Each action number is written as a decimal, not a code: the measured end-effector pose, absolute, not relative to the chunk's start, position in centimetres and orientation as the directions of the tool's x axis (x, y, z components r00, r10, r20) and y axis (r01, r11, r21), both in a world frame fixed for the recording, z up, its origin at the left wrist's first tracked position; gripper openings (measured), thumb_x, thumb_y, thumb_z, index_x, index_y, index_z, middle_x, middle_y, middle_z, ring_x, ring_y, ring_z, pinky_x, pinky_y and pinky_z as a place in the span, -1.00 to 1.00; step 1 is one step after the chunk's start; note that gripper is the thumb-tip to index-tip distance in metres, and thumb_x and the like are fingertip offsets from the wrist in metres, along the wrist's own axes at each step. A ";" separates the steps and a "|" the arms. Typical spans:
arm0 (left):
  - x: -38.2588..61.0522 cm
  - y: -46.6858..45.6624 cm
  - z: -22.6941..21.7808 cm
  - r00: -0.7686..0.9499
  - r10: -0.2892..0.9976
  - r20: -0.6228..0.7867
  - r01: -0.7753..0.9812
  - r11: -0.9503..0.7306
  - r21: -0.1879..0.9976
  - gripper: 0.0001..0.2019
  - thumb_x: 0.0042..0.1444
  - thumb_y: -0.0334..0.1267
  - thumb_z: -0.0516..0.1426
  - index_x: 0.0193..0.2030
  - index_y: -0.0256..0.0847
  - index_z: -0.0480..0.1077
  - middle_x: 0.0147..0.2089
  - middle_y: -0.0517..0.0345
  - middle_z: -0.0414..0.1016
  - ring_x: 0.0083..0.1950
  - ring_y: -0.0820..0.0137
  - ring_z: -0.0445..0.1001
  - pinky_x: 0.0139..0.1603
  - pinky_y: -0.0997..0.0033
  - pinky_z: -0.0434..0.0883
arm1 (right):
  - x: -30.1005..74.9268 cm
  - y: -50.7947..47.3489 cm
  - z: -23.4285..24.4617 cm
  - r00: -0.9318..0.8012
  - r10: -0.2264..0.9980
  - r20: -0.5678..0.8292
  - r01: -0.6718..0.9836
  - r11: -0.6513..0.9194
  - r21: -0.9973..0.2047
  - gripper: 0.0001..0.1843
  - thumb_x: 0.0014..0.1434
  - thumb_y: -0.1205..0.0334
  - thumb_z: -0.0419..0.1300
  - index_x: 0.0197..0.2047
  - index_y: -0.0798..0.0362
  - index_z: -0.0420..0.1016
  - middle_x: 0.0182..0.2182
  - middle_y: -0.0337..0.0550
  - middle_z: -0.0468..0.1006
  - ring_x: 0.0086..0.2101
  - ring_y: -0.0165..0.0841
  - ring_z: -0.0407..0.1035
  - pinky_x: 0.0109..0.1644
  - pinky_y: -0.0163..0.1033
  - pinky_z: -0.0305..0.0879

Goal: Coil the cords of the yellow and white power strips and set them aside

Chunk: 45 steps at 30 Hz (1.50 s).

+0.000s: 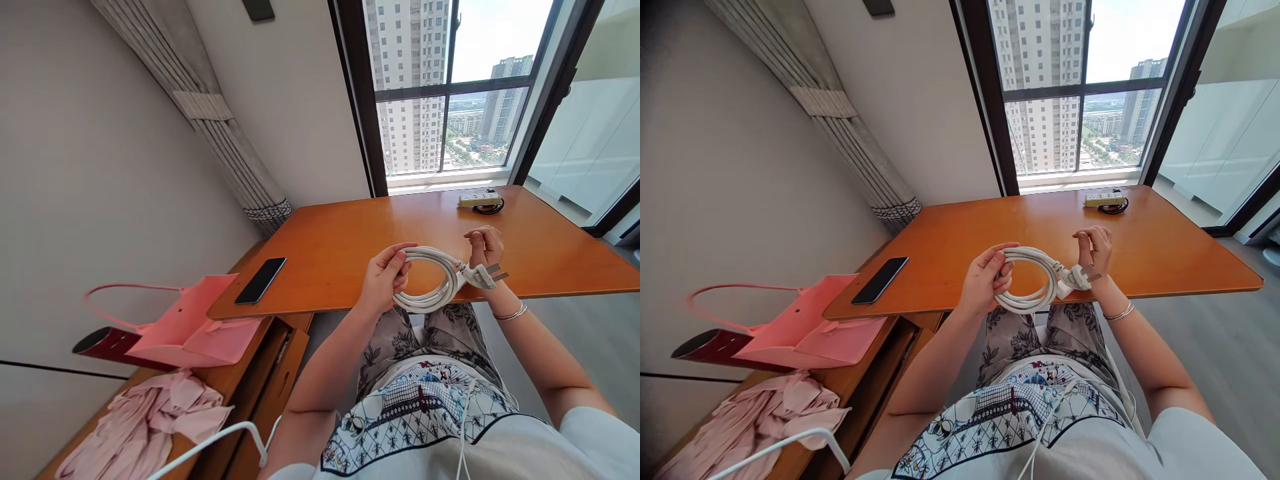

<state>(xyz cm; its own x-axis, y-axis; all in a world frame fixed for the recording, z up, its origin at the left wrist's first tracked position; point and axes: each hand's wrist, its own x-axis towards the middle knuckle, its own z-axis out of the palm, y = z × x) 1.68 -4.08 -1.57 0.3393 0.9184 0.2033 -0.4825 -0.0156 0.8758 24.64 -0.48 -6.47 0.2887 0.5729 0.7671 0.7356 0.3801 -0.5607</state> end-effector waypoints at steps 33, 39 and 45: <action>1.0 0.5 -4.1 0.224 0.952 0.210 -0.187 -0.169 0.968 -0.51 -0.08 0.08 0.37 -0.13 -0.28 0.58 -0.57 0.34 0.23 -0.64 0.65 0.07 -0.65 0.56 -0.03 | 27.7 -5.3 -4.6 -0.057 0.762 0.646 0.126 0.647 -0.752 -0.54 0.01 0.04 0.48 -0.03 -0.09 0.52 -0.12 -0.11 0.48 -0.11 -0.27 0.43 -0.06 -0.16 0.46; 2.4 -1.4 -3.2 0.421 0.893 0.157 -0.135 -0.110 0.985 -0.49 -0.05 0.09 0.36 -0.12 -0.32 0.53 -0.56 0.33 0.25 -0.61 0.65 0.06 -0.62 0.56 -0.04 | 24.2 -2.5 -1.3 -0.251 0.760 0.600 0.045 0.628 -0.777 -0.46 0.09 -0.09 0.40 0.10 -0.09 0.51 0.01 -0.07 0.51 -0.01 -0.23 0.44 0.07 -0.10 0.44; 2.3 -0.8 -4.0 0.527 0.849 -0.049 -0.259 0.215 0.942 -0.48 -0.19 0.10 0.42 -0.32 -0.27 0.38 -0.54 0.37 0.23 -0.66 0.75 -0.11 -0.68 0.65 -0.16 | 22.1 0.1 -1.0 -0.335 0.883 0.327 0.160 0.396 -0.904 -0.39 0.21 -0.28 0.18 0.08 0.05 0.49 -0.10 -0.05 0.60 -0.16 -0.28 0.46 -0.14 -0.20 0.45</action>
